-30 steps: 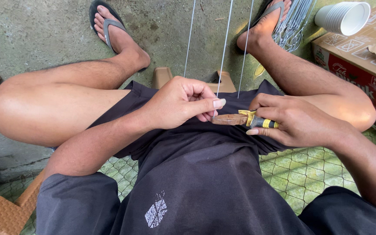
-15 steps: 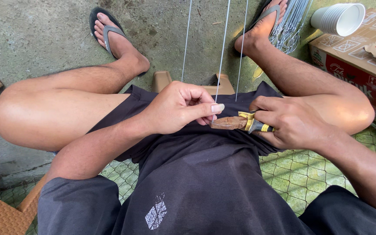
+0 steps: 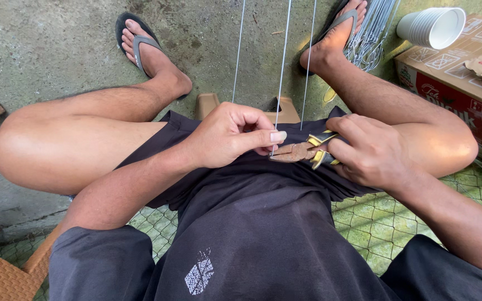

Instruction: The person bends metal wires into hooks using pliers and threads them through holes in a white plastic pot. They then secure the wires by bending the ends to create a hanging planter.

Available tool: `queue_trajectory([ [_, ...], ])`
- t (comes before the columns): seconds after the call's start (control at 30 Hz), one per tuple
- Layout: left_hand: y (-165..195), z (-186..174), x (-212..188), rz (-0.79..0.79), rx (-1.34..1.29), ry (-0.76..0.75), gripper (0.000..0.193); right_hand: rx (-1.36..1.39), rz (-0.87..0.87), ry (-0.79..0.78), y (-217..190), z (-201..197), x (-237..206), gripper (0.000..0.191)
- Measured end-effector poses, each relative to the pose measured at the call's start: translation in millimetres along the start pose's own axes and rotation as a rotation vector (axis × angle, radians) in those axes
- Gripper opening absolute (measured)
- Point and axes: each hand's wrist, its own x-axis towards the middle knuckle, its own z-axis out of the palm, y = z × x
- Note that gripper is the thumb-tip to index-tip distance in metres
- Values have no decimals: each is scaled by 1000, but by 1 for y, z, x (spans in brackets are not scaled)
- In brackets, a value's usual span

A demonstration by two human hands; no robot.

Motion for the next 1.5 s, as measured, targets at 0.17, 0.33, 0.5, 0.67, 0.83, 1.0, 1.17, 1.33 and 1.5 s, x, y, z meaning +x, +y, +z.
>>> queue_trajectory([
  [0.17,-4,1,1,29,-1,3,18,-154,-57,151,-2,-3,3,26],
  [0.33,-6,0,1,15,-31,-16,18,-284,-117,197,2,-5,5,20],
  [0.5,-1,1,0,62,27,0,20,-352,-128,180,2,-12,11,18],
  [0.67,5,-4,-6,66,184,45,21,-221,-28,60,-3,-14,7,21],
  [0.83,6,-8,-6,22,106,18,20,373,340,-328,11,-8,-2,29],
  [1.0,2,-10,-8,15,145,22,20,1080,419,-842,41,5,0,39],
  [1.17,2,-11,-5,5,139,17,20,1364,414,-1062,56,18,12,46],
  [1.33,8,-11,-3,-63,134,44,21,1469,504,-1191,69,24,24,43],
  [1.5,12,-11,1,-11,150,26,22,1573,459,-1248,78,33,27,45],
])
